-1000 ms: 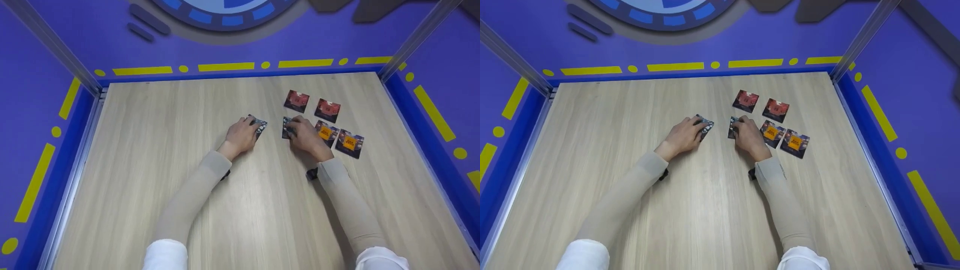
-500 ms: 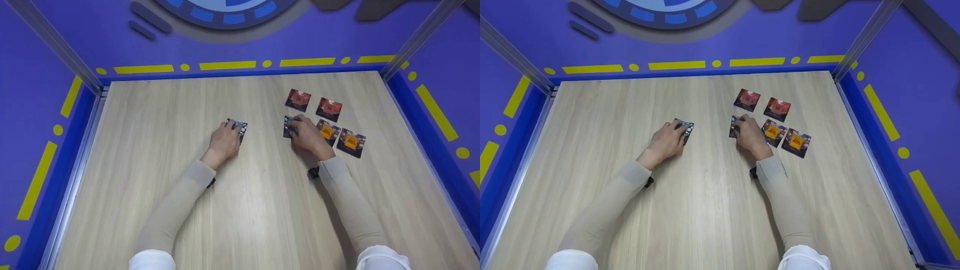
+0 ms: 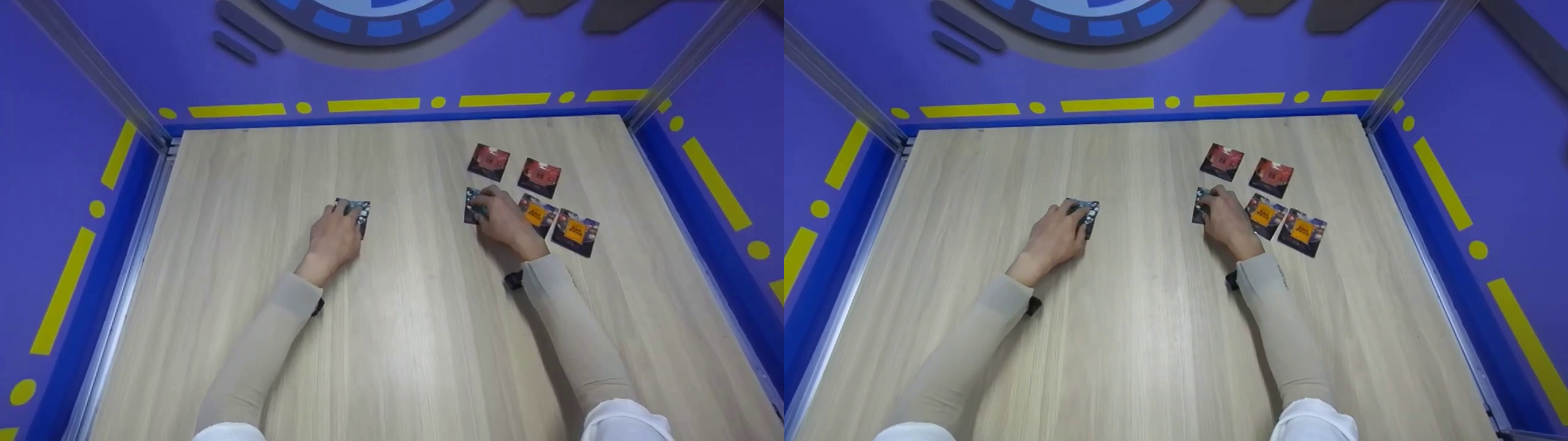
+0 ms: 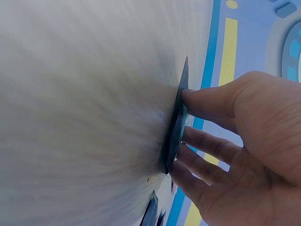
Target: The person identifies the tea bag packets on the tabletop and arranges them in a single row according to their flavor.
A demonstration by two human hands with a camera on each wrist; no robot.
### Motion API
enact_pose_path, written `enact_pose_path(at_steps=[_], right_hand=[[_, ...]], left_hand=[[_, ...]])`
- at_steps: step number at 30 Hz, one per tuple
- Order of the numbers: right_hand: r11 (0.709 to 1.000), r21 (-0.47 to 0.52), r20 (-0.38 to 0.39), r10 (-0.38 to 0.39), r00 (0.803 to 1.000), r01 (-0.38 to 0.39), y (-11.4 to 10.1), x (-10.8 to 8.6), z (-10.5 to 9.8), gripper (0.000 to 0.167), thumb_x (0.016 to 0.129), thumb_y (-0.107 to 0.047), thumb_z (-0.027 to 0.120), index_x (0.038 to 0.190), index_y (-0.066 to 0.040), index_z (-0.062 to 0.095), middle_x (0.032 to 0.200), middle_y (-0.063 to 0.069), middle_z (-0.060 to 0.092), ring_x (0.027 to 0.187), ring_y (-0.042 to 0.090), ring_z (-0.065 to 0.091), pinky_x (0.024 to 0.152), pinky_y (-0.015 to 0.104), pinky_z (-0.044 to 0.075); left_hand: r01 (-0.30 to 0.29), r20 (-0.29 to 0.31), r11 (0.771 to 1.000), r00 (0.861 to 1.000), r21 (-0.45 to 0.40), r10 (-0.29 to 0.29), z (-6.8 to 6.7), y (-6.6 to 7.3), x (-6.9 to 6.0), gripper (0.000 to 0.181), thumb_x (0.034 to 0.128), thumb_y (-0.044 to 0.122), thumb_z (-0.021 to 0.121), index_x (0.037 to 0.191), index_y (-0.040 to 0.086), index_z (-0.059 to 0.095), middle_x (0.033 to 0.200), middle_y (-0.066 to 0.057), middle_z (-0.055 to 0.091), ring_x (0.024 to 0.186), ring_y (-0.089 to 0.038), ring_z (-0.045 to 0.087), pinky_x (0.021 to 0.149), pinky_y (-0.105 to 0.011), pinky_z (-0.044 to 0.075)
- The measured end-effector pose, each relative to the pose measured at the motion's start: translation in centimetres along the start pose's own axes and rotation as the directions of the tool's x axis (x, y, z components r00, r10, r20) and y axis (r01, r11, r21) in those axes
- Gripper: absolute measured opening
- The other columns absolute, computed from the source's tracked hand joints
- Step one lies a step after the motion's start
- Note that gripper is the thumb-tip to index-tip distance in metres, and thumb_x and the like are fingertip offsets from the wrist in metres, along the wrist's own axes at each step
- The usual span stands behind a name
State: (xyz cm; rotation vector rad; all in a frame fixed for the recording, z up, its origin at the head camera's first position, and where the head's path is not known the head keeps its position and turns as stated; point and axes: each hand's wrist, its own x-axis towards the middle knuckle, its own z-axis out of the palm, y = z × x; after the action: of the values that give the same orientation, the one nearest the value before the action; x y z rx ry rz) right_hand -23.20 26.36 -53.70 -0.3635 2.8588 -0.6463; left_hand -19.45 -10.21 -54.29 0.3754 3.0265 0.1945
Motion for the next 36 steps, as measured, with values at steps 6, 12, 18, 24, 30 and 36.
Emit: enact_pose_path(at_steps=[6,12,18,24,30,36], right_hand=[[0.999,-0.016,-0.014,-0.036,0.999,0.036,0.0,0.1,-0.2,0.038,0.104,-0.009,0.066,0.141,0.0,0.067,0.149,0.025,0.051,0.137,0.045,0.052,0.119,0.06,0.043],[1.0,0.003,-0.005,-0.029,1.0,0.029,0.1,0.1,-0.3,0.037,0.104,-0.008,0.066,0.141,0.0,0.067,0.149,0.024,0.051,0.137,0.044,0.052,0.12,0.06,0.042],[1.0,-0.004,-0.013,-0.031,0.999,0.031,0.2,0.2,-0.1,0.037,0.104,-0.009,0.066,0.14,-0.002,0.068,0.148,0.023,0.052,0.136,0.044,0.053,0.12,0.06,0.042],[0.999,0.004,-0.014,-0.034,0.999,0.035,0.3,0.1,-0.2,0.038,0.104,-0.009,0.066,0.141,-0.001,0.067,0.15,0.024,0.051,0.138,0.044,0.052,0.121,0.06,0.041],[0.999,0.004,-0.019,-0.042,0.999,0.042,0.3,0.1,-0.2,0.039,0.104,-0.009,0.066,0.142,0.0,0.066,0.151,0.025,0.05,0.138,0.045,0.051,0.121,0.061,0.04],[0.998,-0.011,-0.012,-0.055,0.998,0.055,0.4,0.1,0.0,0.039,0.103,-0.009,0.066,0.141,0.002,0.066,0.15,0.026,0.05,0.137,0.046,0.052,0.12,0.06,0.041]], left_hand=[[0.035,-0.038,0.998,0.999,-0.043,-0.036,-0.3,-1.8,-0.9,0.048,0.1097,0.022,0.05,0.154,0.005,0.056,0.156,-0.025,0.052,0.137,-0.042,0.057,0.107,-0.052,0.056],[0.089,-0.021,0.994,0.996,-0.071,-0.09,-0.6,-3.4,-1.9,0.049,0.1096,0.022,0.05,0.154,0.003,0.055,0.156,-0.026,0.05,0.137,-0.044,0.056,0.104,-0.054,0.057],[0.123,-0.022,0.988,0.992,-0.098,-0.126,-0.8,-5.0,-3.0,0.049,0.1094,0.022,0.05,0.154,0.002,0.055,0.156,-0.027,0.049,0.134,-0.045,0.057,0.104,-0.056,0.057],[0.154,-0.023,0.981,0.987,-0.116,-0.158,-0.9,-6.7,-3.9,0.049,0.109,0.022,0.05,0.153,0.001,0.055,0.156,-0.028,0.048,0.134,-0.046,0.056,0.102,-0.057,0.057],[0.176,-0.032,0.975,0.983,-0.136,-0.181,-1.0,-8.3,-4.9,0.049,0.1089,0.021,0.049,0.154,0.001,0.055,0.156,-0.029,0.048,0.131,-0.046,0.057,0.099,-0.057,0.058],[0.162,-0.057,0.977,0.984,-0.137,-0.171,-0.9,-9.3,-5.7,0.049,0.1079,0.021,0.052,0.151,-0.001,0.056,0.154,-0.03,0.049,0.131,-0.048,0.057,0.096,-0.06,0.059]])
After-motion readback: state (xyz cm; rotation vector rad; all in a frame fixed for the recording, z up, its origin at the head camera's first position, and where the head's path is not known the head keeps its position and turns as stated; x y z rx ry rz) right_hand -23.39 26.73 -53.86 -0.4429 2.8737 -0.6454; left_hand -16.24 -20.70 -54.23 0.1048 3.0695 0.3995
